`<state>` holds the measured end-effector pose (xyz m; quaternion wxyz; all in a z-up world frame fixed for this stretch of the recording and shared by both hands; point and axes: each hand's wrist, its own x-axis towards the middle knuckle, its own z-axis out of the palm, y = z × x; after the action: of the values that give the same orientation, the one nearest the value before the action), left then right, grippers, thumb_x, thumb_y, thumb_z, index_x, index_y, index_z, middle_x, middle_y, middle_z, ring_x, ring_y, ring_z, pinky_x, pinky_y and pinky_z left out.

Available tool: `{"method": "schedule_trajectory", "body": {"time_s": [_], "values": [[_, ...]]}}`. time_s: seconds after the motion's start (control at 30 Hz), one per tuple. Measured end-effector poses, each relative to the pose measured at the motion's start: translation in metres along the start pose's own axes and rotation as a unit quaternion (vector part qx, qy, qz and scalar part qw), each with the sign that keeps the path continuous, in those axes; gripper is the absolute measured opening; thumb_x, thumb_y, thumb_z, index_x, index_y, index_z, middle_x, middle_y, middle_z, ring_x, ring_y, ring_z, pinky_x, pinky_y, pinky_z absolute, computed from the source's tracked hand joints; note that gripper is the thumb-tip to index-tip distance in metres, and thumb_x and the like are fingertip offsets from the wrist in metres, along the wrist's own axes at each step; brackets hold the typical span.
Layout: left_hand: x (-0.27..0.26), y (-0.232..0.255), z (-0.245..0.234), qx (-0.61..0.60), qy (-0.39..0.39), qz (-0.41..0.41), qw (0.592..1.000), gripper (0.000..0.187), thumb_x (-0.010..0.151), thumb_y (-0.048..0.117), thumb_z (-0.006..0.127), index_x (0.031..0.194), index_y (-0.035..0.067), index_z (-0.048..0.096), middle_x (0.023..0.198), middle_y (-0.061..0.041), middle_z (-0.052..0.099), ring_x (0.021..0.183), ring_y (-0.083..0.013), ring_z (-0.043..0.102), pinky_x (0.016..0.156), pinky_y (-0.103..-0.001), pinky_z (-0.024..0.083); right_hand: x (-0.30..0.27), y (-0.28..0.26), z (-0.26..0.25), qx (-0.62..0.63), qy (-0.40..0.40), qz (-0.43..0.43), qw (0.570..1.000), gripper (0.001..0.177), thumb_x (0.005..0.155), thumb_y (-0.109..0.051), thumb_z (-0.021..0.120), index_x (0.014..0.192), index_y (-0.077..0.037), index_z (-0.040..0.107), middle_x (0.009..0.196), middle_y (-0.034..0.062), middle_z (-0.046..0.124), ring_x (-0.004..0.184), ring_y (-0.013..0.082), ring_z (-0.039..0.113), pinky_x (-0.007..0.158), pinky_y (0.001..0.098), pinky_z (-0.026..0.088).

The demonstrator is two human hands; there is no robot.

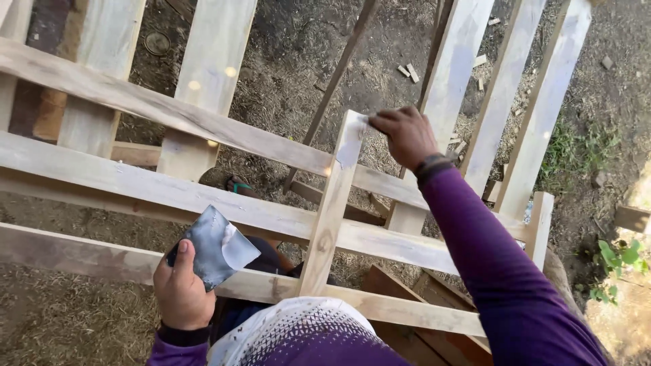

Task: Apply wood filler and sand wooden furniture frames in an outdoor workshop.

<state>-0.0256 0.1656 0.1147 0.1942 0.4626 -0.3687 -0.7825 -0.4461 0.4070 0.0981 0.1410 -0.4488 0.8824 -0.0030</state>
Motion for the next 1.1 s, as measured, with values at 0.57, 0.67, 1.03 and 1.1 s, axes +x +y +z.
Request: {"method": "schedule_trajectory", "body": {"time_s": [0.57,0.67,1.03,1.1], "values": [[-0.002,0.006,-0.004,-0.064,-0.021,0.037,0.997,0.039,0.107,0.032,0.061,0.119,-0.005,0.063,0.114,-0.011,0.070,0.103,-0.0217,0.068,0.091,-0.036,0.056,-0.062,-0.084,0.021,0.009,-0.029,0.016,0.999,0.044,0.095,-0.008,0.058,0.132,-0.029,0.070,0.133,-0.0056,0.068,0.107,0.0250,0.056,0.092,0.0396,0.047],[-0.006,0.008,-0.002,-0.062,-0.040,0.023,0.997,0.041,0.108,0.033,0.060,0.119,-0.006,0.063,0.113,-0.012,0.070,0.102,-0.0219,0.069,0.091,-0.037,0.056,-0.079,-0.097,0.019,-0.003,-0.027,0.013,1.000,0.047,0.091,-0.009,0.061,0.132,-0.031,0.070,0.134,-0.0057,0.066,0.111,0.0238,0.056,0.093,0.0402,0.047],[-0.017,0.000,-0.024,-0.069,-0.028,0.025,0.997,0.042,0.103,0.036,0.064,0.118,-0.004,0.063,0.112,-0.011,0.069,0.101,-0.0227,0.070,0.090,-0.038,0.057,-0.079,-0.088,-0.014,0.088,-0.176,0.052,0.979,0.031,0.101,-0.029,0.057,0.129,-0.034,0.069,0.130,-0.0078,0.071,0.109,0.0234,0.067,0.099,0.0398,0.057],[-0.020,-0.005,-0.034,-0.058,-0.014,0.048,0.997,0.040,0.104,0.034,0.065,0.119,-0.003,0.061,0.113,-0.011,0.068,0.103,-0.0225,0.069,0.092,-0.039,0.056,-0.053,-0.066,-0.020,0.107,-0.166,0.090,0.976,0.032,0.106,-0.025,0.050,0.131,-0.033,0.069,0.132,-0.0058,0.070,0.108,0.0214,0.070,0.100,0.0396,0.059]]}}
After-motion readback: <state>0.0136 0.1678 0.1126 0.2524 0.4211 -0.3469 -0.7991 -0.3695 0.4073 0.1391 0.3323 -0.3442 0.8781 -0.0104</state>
